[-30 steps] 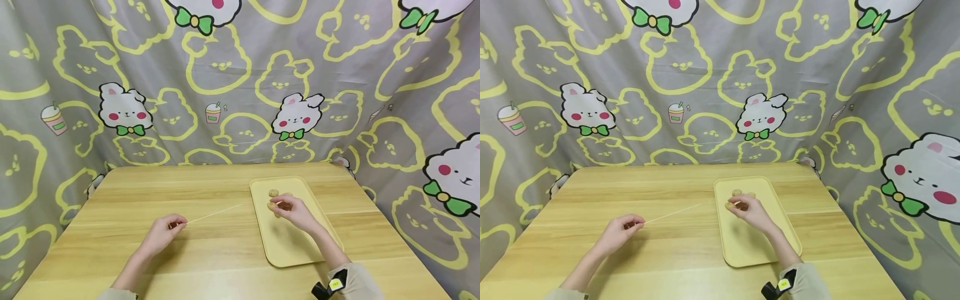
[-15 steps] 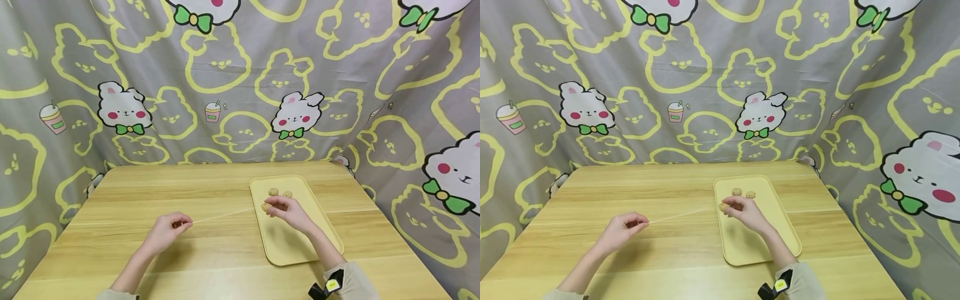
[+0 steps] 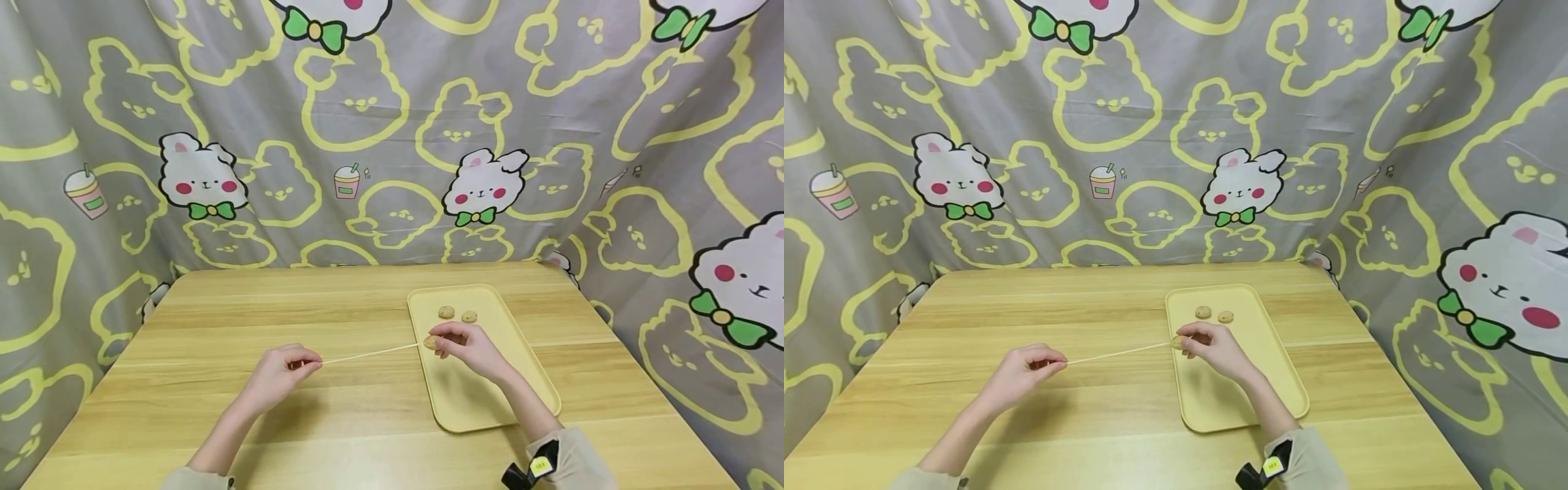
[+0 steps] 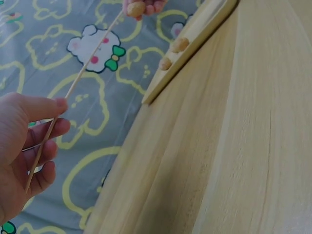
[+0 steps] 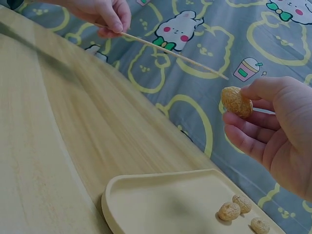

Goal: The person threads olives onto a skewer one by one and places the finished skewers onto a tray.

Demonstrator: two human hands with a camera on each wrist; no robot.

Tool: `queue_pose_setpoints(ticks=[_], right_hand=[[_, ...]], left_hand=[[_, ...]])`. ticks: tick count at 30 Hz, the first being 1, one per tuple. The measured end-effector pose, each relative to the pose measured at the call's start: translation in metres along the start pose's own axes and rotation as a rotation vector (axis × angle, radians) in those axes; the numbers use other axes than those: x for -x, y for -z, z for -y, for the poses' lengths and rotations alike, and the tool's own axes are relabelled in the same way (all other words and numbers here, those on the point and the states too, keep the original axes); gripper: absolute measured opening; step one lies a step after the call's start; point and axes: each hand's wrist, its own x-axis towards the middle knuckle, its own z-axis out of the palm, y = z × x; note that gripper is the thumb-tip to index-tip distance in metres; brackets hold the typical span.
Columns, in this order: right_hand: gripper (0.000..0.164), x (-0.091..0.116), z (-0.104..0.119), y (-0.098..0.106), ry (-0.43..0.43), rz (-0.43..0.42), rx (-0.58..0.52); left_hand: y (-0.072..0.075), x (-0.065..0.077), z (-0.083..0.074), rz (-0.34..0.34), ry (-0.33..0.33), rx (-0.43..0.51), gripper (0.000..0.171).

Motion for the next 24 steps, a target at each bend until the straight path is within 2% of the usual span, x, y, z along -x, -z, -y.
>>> queue_pose_setpoints(ticks=[5, 12, 19, 24], right_hand=[[0.024, 0.0017, 0.0002, 0.0000, -0.002, 0.003, -0.020], [0.023, 0.0017, -0.0043, -0.0018, -0.018, 0.007, -0.016], [0.021, 0.0020, -0.0067, -0.0030, -0.017, -0.002, -0.007], [0.022, 0.0023, -0.0063, -0.0049, -0.031, 0.001, -0.009]], left_hand=[[-0.0012, -0.0023, -0.0025, -0.003, 0.000, -0.023, 0.004], [-0.0019, -0.0027, -0.0024, -0.017, -0.035, -0.018, 0.003], [-0.0025, -0.0040, -0.0037, 0.009, 0.001, -0.030, 0.004], [-0.0035, -0.0058, -0.0021, 0.006, -0.018, -0.066, 0.004]])
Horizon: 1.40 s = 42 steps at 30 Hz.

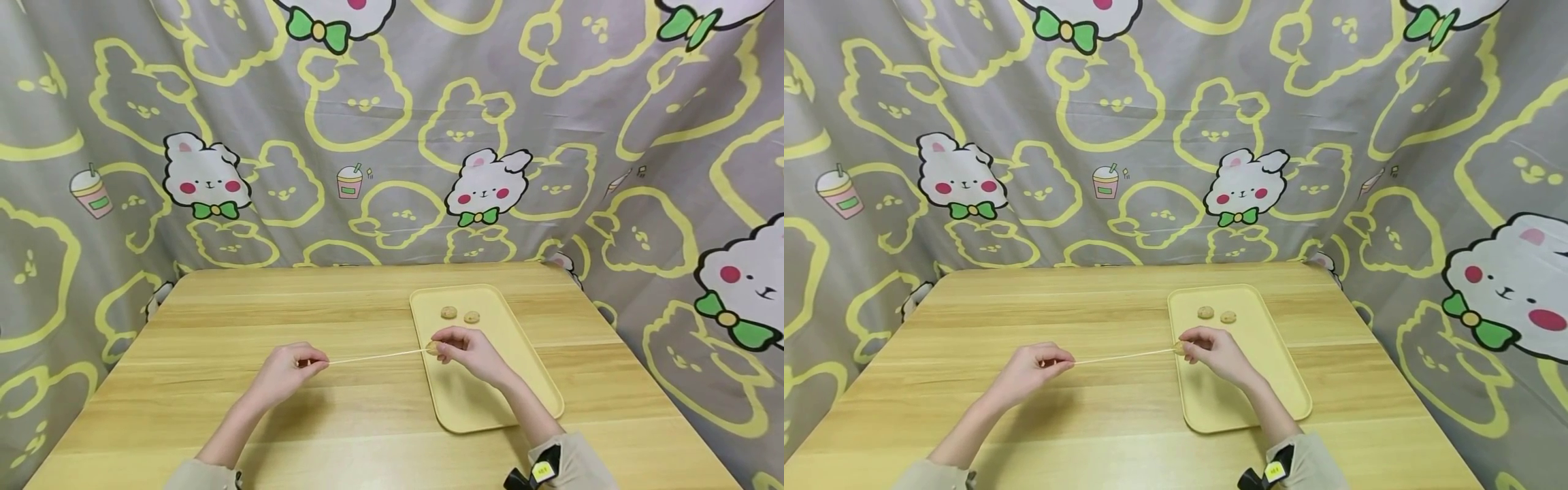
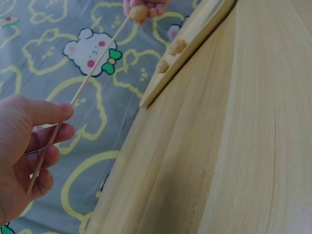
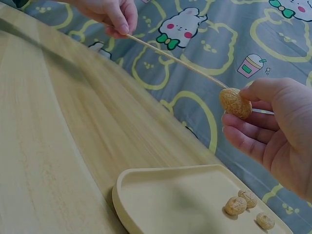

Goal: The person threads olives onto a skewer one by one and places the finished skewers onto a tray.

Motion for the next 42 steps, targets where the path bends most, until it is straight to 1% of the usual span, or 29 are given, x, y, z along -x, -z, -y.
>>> queue_pose_setpoints(ticks=[4, 10, 16, 25, 31, 37, 42], right_hand=[[0.023, 0.001, 0.001, -0.001, -0.004, 0.003, -0.010], [0.024, 0.000, -0.001, -0.004, -0.012, 0.008, -0.034], [0.023, 0.000, -0.003, -0.006, -0.003, -0.006, -0.057], [0.019, 0.000, -0.004, -0.009, -0.015, -0.054, -0.151], [0.018, -0.001, 0.000, -0.012, -0.030, -0.055, -0.165], [0.018, -0.003, 0.001, -0.014, -0.043, -0.042, -0.185], [0.018, -0.005, -0.001, -0.015, -0.053, -0.044, -0.204]], left_hand=[[0.001, -0.001, 0.001, -0.003, -0.020, -0.036, 0.003], [0.002, -0.001, -0.001, 0.014, -0.044, -0.072, 0.004], [-0.001, -0.002, -0.002, 0.024, -0.051, -0.070, 0.004], [-0.005, -0.005, -0.002, -0.002, -0.076, -0.063, 0.004], [-0.005, -0.006, -0.004, 0.006, -0.082, -0.037, 0.006], [-0.008, -0.007, -0.003, 0.006, -0.098, -0.017, 0.006], [-0.010, -0.007, -0.006, -0.004, -0.086, -0.015, 0.005]])
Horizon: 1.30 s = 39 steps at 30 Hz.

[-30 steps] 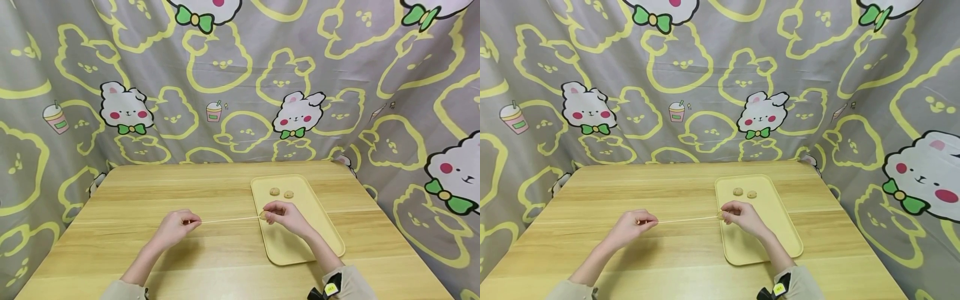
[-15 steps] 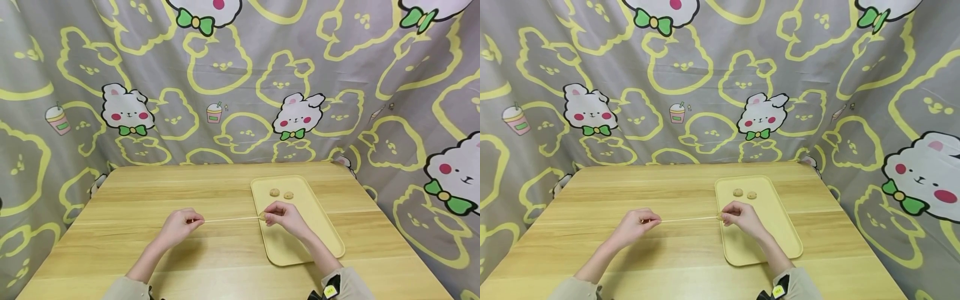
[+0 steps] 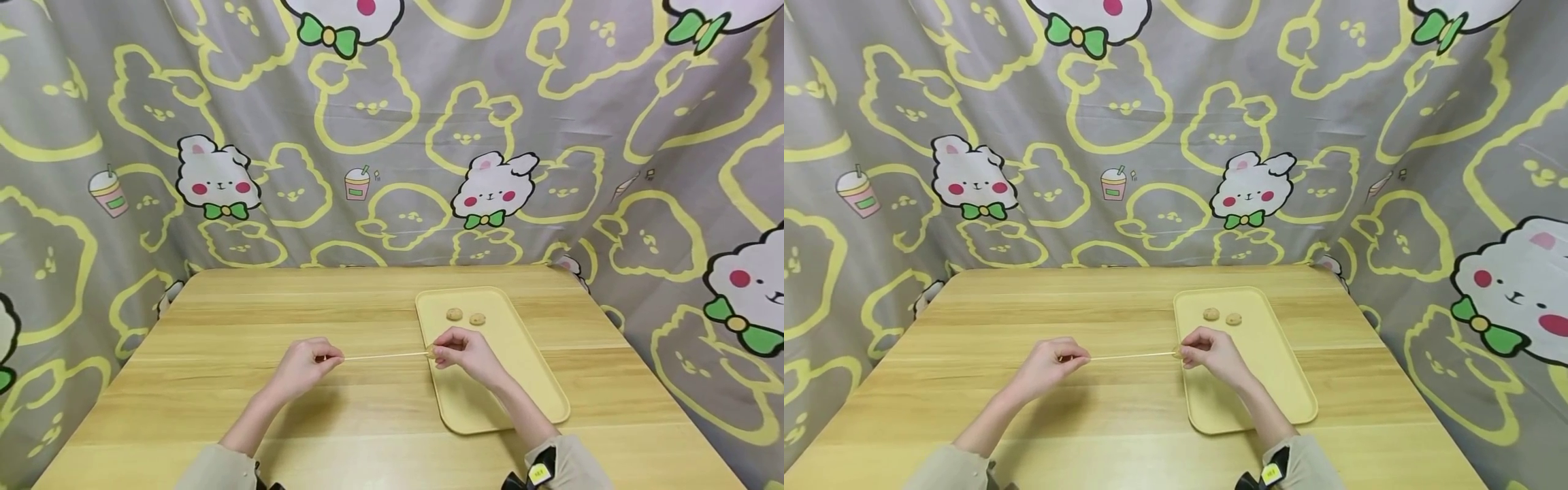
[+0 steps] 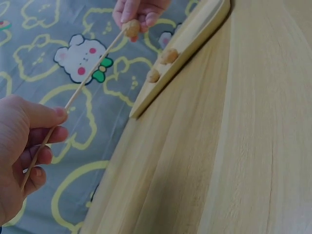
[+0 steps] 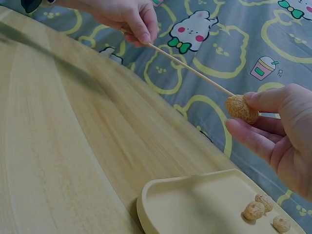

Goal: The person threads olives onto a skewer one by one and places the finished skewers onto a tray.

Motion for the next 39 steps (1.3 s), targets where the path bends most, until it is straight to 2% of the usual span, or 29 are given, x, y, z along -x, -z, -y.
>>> queue_pose_setpoints(ticks=[11, 20, 23, 28, 34, 39], right_hand=[[0.027, 0.003, -0.003, 0.003, 0.045, 0.018, 0.001], [0.028, 0.006, -0.004, 0.006, 0.073, 0.044, 0.027], [0.029, 0.008, -0.005, 0.008, 0.083, 0.027, 0.019], [0.029, 0.011, -0.006, 0.014, 0.102, -0.002, -0.015], [0.029, 0.012, -0.004, 0.017, 0.121, -0.006, -0.015], [0.030, 0.013, -0.002, 0.019, 0.116, -0.015, -0.024]], left_hand=[[-0.001, -0.003, 0.000, 0.029, 0.087, 0.074, 0.005], [0.001, -0.002, 0.006, 0.073, 0.060, 0.082, 0.008], [0.003, -0.001, 0.007, 0.078, 0.084, 0.108, 0.009], [0.006, 0.000, 0.009, 0.057, 0.128, 0.164, 0.011], [0.006, -0.001, 0.007, -0.009, 0.126, 0.229, 0.006], [0.005, -0.001, 0.008, -0.017, 0.139, 0.256, 0.007]])
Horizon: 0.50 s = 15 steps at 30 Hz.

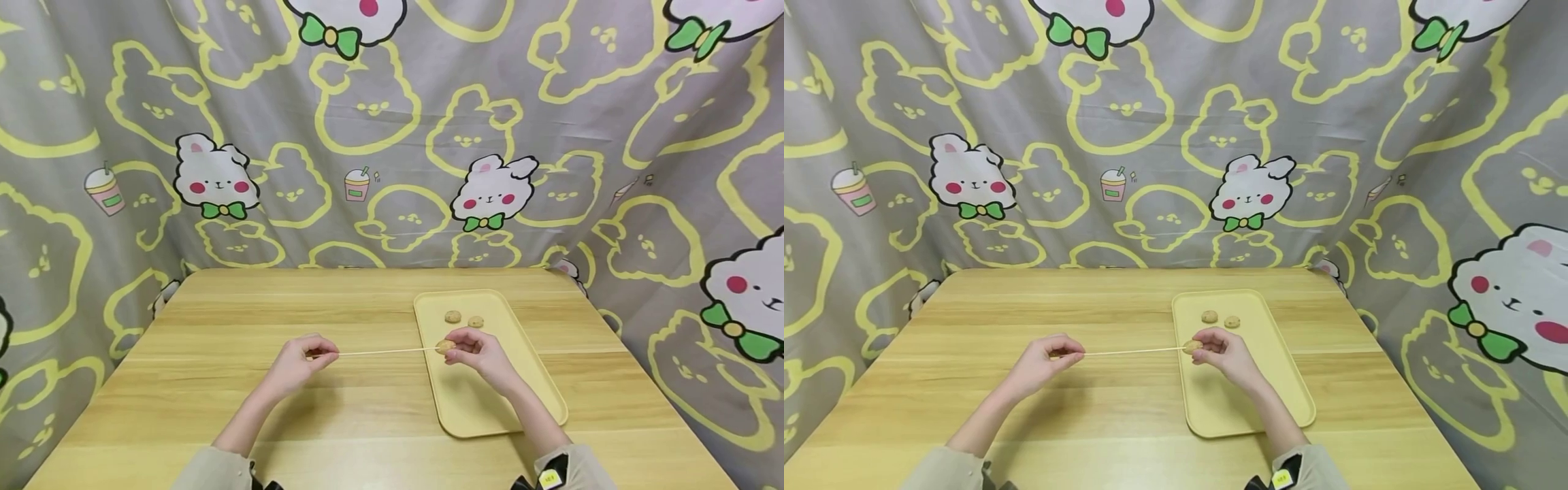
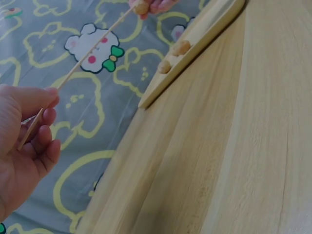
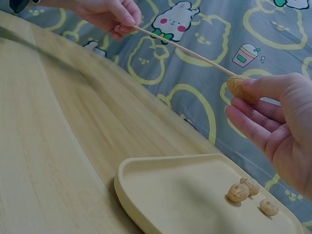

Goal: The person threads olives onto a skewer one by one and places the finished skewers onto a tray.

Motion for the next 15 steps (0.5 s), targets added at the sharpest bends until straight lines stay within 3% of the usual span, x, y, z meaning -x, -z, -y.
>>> queue_pose_setpoints(ticks=[7, 11, 15], right_hand=[[0.030, 0.0011, -0.0049, -0.0007, 0.019, -0.050, -0.099], [0.020, 0.0007, -0.0084, -0.0037, 0.108, -0.086, -0.156], [0.021, -0.0012, -0.0087, -0.0088, 0.189, -0.096, -0.228]], left_hand=[[-0.0032, -0.0013, -0.0012, -0.022, 0.027, 0.057, 0.010], [-0.0038, -0.0031, -0.0033, -0.050, 0.023, 0.109, 0.010], [-0.0036, -0.0043, -0.0030, -0.065, 0.009, 0.151, 0.009]])
